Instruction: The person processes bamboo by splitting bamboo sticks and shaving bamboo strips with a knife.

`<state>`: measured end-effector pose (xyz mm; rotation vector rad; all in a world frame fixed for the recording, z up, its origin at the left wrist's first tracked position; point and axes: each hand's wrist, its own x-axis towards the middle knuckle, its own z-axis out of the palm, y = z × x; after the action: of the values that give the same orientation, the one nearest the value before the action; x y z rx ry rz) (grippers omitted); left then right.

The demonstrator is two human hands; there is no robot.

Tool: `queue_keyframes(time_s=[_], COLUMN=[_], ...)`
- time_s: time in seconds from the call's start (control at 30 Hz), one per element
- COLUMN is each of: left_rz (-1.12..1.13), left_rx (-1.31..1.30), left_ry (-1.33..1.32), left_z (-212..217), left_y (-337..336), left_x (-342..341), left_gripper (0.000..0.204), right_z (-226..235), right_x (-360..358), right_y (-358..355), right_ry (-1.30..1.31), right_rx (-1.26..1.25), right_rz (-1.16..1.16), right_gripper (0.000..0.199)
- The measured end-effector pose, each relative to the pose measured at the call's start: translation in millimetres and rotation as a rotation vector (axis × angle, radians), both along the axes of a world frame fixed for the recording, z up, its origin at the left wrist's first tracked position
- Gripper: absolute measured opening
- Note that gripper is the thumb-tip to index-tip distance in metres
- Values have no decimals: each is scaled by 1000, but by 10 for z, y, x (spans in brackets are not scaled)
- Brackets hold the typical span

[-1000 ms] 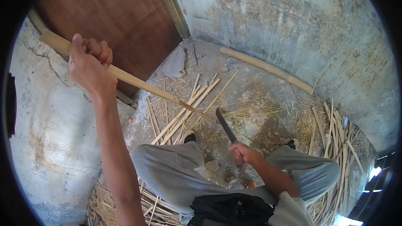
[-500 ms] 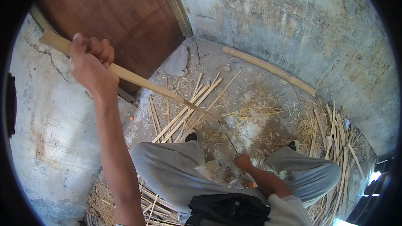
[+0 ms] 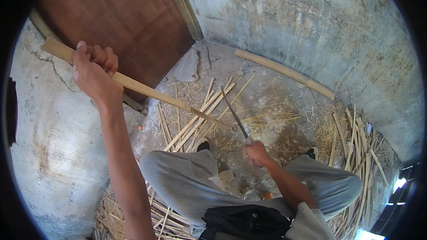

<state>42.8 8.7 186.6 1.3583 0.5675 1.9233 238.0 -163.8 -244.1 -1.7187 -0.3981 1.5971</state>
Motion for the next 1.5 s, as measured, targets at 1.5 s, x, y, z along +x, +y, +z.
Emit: queue_keyframes(time_s=[1.5], left_rz=[-122], left_rx=[20], left_ry=[-29], left_z=[85], left_y=[-47], left_x=[273], left_gripper=[37], right_z=[-1407], right_x=[3], right_y=[-701], right_ry=[-357], right_rx=[70], right_rz=[475], right_gripper=[16])
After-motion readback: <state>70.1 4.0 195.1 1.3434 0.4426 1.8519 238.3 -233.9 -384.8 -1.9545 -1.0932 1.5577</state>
